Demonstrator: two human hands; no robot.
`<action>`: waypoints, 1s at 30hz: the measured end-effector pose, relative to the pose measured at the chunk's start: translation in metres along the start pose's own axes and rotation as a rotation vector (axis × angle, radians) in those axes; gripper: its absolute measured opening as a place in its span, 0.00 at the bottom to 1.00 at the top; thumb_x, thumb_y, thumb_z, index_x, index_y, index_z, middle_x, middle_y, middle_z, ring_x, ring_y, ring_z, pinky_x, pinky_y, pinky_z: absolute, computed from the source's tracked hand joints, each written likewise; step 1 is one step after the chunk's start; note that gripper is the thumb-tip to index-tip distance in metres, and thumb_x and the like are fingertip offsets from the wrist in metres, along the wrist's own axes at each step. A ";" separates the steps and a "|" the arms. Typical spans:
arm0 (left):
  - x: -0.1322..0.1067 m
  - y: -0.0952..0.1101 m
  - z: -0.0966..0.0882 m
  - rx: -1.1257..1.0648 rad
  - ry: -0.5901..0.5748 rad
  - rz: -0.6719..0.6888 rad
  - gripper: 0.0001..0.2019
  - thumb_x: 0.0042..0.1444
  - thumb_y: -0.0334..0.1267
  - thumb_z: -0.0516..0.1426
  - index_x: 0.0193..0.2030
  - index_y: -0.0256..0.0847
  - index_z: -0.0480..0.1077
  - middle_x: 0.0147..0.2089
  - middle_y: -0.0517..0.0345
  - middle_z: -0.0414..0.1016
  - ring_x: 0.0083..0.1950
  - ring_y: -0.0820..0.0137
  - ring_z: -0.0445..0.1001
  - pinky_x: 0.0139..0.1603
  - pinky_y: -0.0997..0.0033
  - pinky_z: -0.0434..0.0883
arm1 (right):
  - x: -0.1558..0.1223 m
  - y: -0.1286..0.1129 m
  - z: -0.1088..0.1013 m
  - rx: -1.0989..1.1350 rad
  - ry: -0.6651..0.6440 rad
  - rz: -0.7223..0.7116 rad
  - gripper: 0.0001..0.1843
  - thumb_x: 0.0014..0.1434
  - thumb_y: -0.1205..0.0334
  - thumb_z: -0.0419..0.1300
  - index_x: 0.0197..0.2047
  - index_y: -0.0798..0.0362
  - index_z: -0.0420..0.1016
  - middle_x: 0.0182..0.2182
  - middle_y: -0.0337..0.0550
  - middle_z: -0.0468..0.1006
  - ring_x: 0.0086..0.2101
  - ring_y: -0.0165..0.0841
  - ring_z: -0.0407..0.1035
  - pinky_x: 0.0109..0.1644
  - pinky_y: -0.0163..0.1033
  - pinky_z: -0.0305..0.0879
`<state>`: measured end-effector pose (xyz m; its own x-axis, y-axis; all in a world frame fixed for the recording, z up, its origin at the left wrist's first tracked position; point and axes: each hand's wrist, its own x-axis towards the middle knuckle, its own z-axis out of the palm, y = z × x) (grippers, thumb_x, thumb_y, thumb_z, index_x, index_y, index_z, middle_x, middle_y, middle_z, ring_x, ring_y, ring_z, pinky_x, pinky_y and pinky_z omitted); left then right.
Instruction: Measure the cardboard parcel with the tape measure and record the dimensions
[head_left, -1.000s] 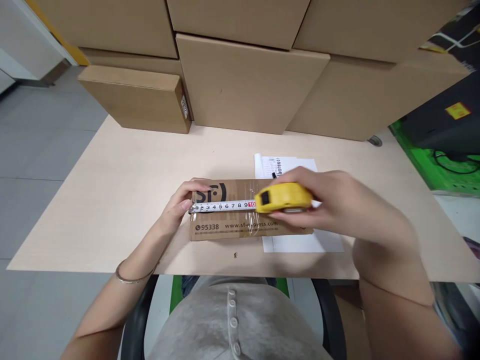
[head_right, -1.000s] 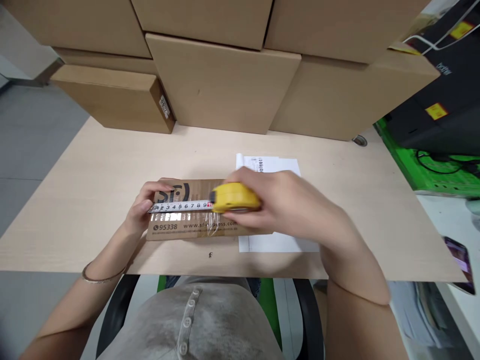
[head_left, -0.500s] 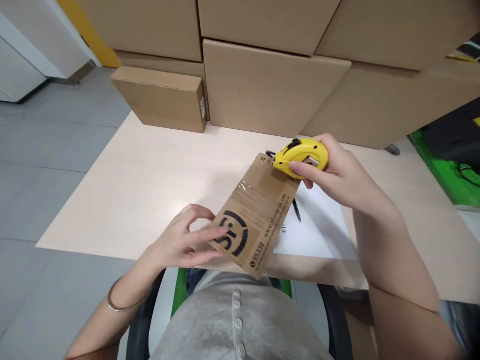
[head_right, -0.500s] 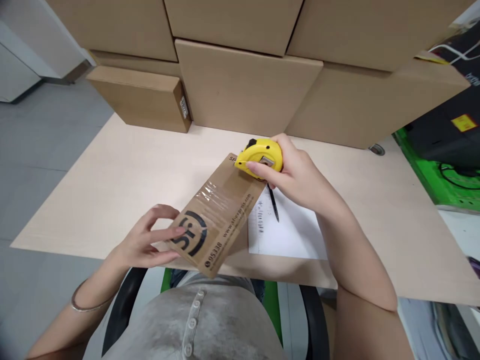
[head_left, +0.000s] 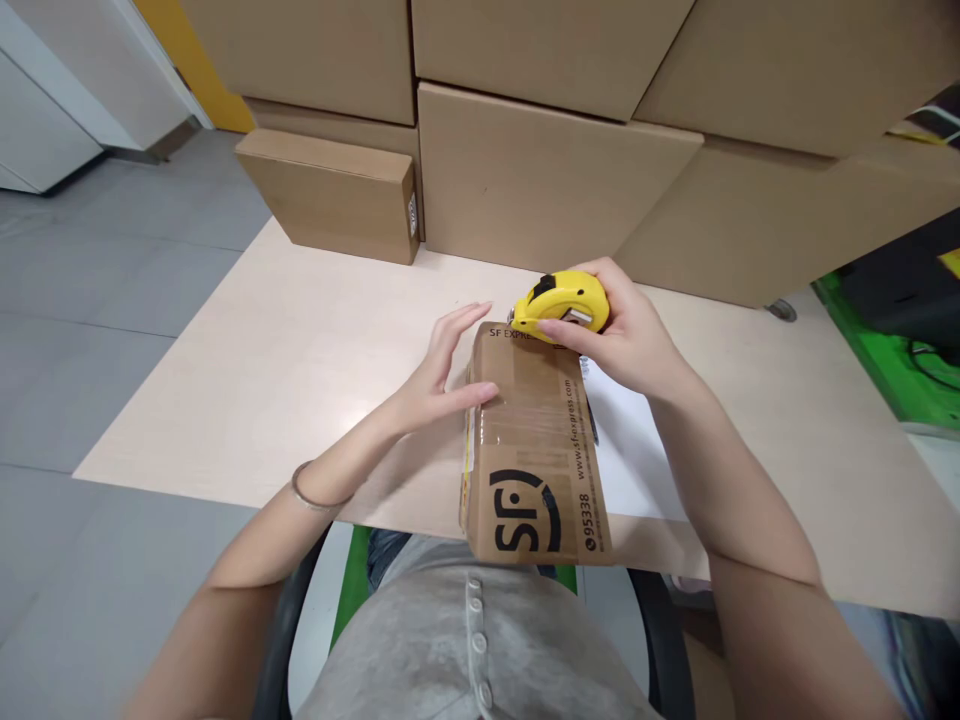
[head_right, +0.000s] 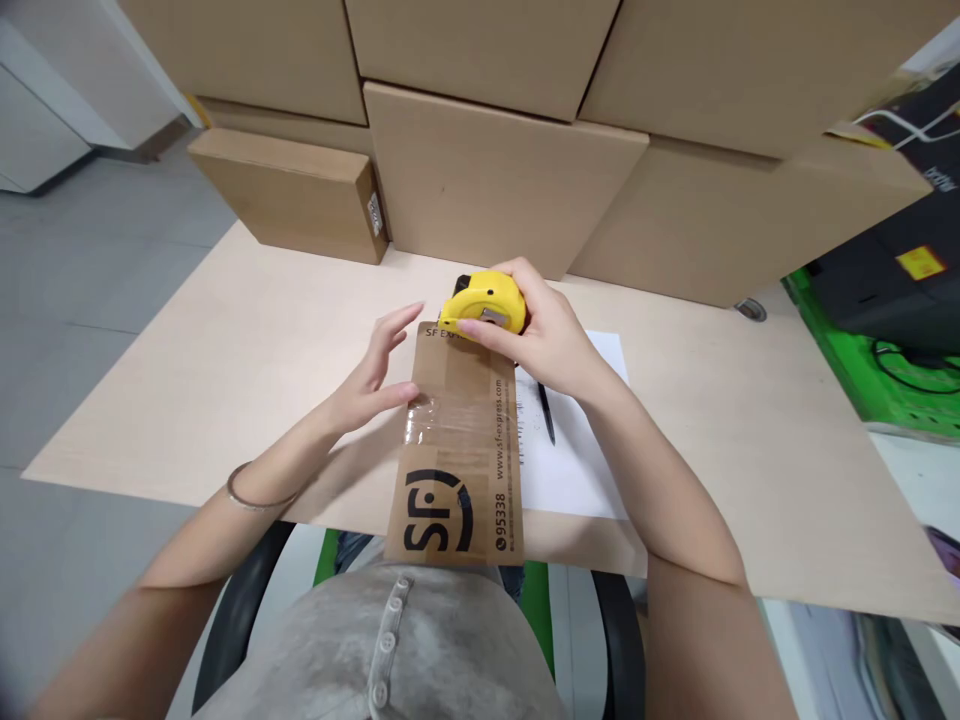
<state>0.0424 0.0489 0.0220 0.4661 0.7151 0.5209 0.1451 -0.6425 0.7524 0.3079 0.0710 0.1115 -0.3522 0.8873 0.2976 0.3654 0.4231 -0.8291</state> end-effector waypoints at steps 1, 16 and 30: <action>0.004 -0.006 0.002 -0.049 -0.030 -0.004 0.40 0.66 0.61 0.62 0.79 0.57 0.54 0.81 0.47 0.56 0.82 0.48 0.53 0.81 0.38 0.57 | 0.001 -0.003 0.002 0.000 -0.020 -0.035 0.25 0.58 0.41 0.75 0.50 0.46 0.75 0.44 0.42 0.82 0.41 0.40 0.75 0.45 0.47 0.72; 0.021 -0.003 0.020 -0.468 0.097 -0.312 0.19 0.65 0.58 0.62 0.55 0.51 0.75 0.55 0.54 0.81 0.57 0.58 0.79 0.62 0.48 0.76 | -0.017 -0.017 -0.028 -0.243 -0.206 -0.036 0.18 0.58 0.47 0.74 0.48 0.44 0.80 0.42 0.42 0.85 0.38 0.41 0.78 0.43 0.47 0.74; 0.020 -0.003 0.018 -0.463 0.094 -0.345 0.15 0.65 0.53 0.63 0.55 0.53 0.76 0.64 0.55 0.80 0.75 0.53 0.69 0.74 0.41 0.65 | -0.044 0.014 -0.061 -0.120 -0.064 0.146 0.18 0.52 0.50 0.78 0.43 0.43 0.81 0.40 0.41 0.83 0.33 0.38 0.75 0.33 0.45 0.71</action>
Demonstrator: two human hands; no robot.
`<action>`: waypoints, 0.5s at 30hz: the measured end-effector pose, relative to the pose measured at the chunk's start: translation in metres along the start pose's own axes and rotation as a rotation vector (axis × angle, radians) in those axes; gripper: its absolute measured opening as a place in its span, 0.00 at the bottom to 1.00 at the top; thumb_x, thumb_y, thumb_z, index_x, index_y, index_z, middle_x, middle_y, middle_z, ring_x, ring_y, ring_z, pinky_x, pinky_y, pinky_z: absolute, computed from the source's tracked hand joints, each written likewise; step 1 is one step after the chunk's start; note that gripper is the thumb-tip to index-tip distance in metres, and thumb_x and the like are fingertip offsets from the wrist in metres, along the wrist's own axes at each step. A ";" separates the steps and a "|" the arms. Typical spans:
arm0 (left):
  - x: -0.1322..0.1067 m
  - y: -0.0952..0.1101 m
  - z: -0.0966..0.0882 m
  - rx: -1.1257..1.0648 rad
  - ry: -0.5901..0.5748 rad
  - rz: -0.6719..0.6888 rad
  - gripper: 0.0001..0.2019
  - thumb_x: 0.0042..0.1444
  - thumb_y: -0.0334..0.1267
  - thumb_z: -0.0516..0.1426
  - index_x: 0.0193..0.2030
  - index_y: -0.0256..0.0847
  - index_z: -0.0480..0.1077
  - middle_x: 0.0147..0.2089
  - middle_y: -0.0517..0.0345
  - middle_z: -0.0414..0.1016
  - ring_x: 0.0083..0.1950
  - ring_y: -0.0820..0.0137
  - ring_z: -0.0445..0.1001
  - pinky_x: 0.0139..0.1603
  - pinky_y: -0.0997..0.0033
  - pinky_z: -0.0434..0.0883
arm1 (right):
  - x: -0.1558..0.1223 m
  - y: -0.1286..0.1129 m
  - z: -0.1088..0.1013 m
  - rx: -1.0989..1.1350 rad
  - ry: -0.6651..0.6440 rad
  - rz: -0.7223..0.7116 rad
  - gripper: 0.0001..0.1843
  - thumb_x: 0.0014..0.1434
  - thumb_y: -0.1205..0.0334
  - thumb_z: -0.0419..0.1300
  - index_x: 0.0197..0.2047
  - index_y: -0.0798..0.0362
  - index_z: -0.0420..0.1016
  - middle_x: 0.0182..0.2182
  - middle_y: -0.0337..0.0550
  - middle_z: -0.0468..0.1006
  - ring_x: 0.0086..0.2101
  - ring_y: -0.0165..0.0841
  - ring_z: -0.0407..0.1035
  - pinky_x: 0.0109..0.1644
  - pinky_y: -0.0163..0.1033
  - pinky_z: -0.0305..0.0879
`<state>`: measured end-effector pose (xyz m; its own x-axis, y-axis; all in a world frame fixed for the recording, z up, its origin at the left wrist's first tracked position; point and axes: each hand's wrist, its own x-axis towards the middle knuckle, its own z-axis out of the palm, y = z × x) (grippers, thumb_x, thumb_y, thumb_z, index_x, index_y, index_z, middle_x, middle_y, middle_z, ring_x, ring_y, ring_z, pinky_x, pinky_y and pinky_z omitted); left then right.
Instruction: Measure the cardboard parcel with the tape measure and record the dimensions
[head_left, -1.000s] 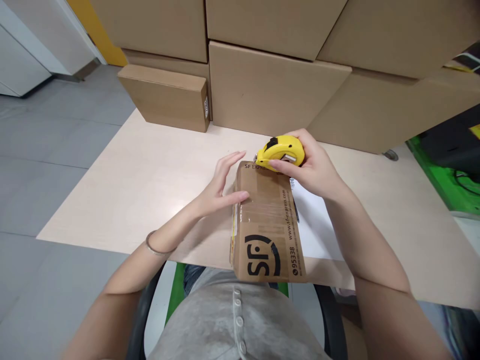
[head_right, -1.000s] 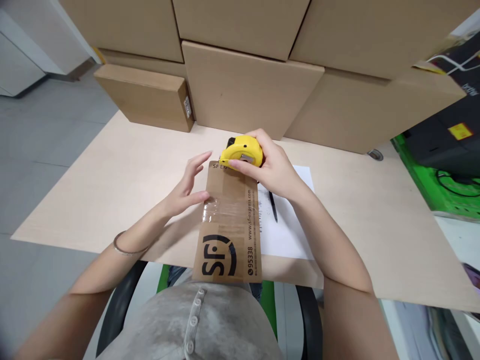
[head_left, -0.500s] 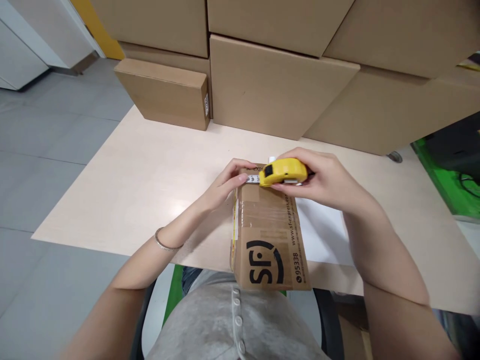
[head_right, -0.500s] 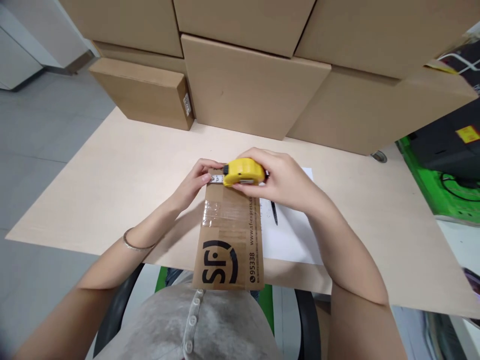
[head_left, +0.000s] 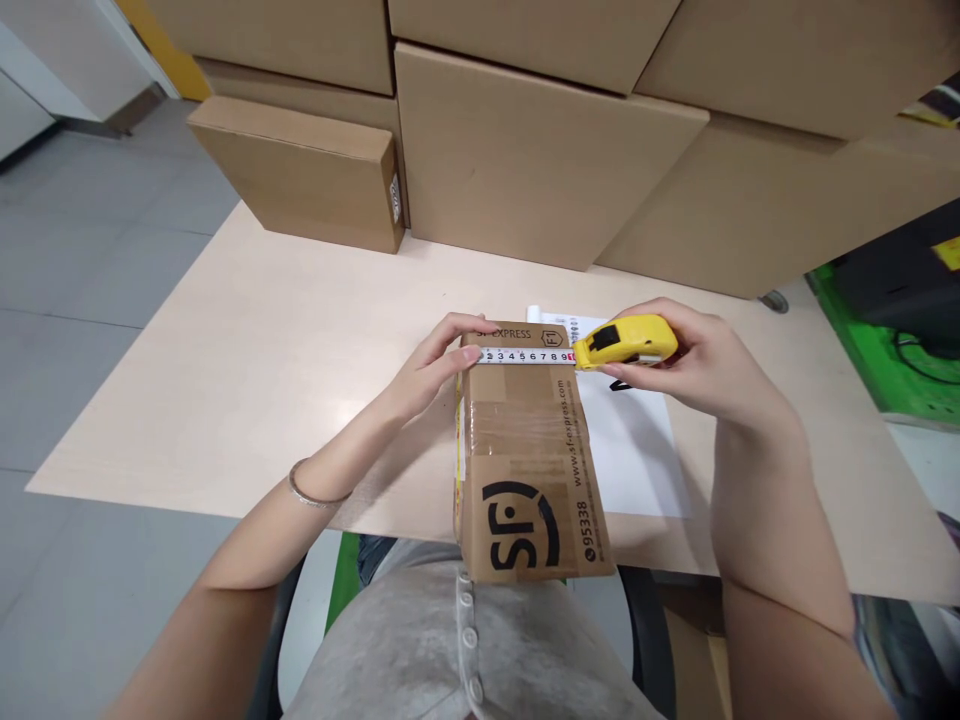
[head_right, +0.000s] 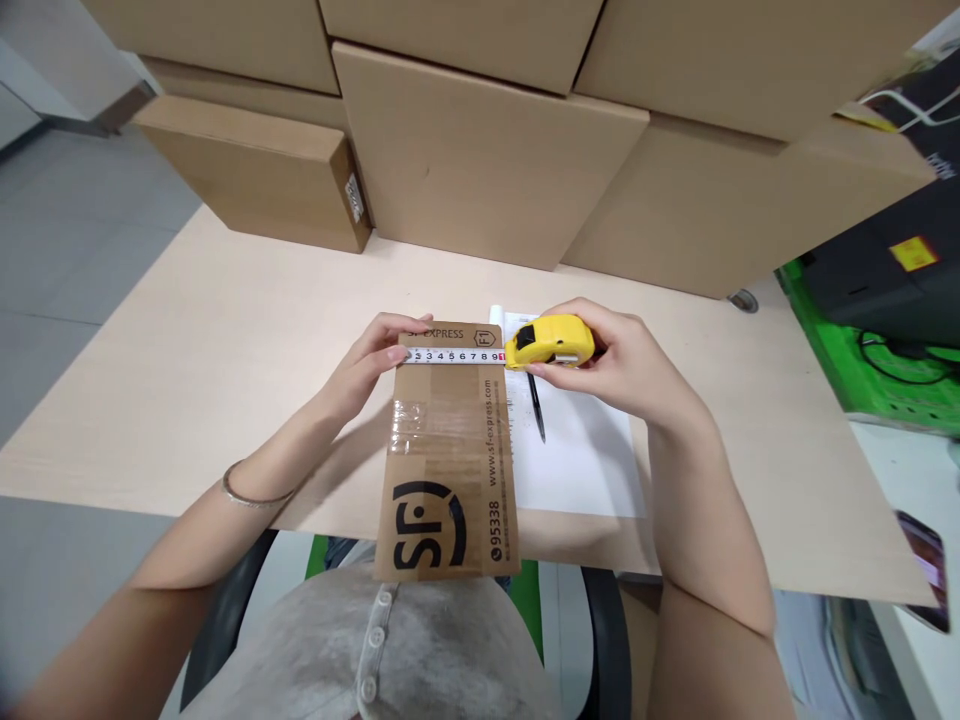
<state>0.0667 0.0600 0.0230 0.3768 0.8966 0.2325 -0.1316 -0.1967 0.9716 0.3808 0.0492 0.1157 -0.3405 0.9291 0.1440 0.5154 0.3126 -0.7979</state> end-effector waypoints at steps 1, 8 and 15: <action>0.000 -0.001 0.000 0.007 -0.005 0.004 0.15 0.66 0.53 0.62 0.55 0.53 0.76 0.63 0.55 0.80 0.74 0.54 0.70 0.74 0.42 0.66 | 0.000 -0.002 0.000 -0.003 0.001 0.000 0.18 0.52 0.49 0.78 0.43 0.43 0.80 0.40 0.41 0.83 0.33 0.38 0.75 0.33 0.45 0.71; 0.001 -0.008 -0.004 -0.017 -0.018 0.058 0.21 0.65 0.63 0.60 0.56 0.54 0.76 0.59 0.54 0.81 0.62 0.55 0.78 0.65 0.46 0.74 | -0.001 -0.024 -0.002 -0.089 -0.006 -0.087 0.17 0.56 0.48 0.77 0.43 0.44 0.79 0.37 0.41 0.82 0.34 0.39 0.74 0.35 0.45 0.69; 0.004 -0.016 -0.007 0.017 -0.038 0.126 0.28 0.68 0.68 0.54 0.58 0.50 0.77 0.61 0.51 0.81 0.66 0.53 0.77 0.72 0.44 0.70 | 0.032 -0.056 0.044 -0.185 -0.131 -0.260 0.18 0.60 0.44 0.71 0.45 0.47 0.79 0.39 0.42 0.84 0.36 0.40 0.77 0.40 0.45 0.69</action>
<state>0.0641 0.0694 0.0083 0.3924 0.8490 0.3539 -0.1645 -0.3138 0.9351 0.3064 0.0530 0.1396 -0.5710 0.7841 0.2432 0.5279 0.5776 -0.6227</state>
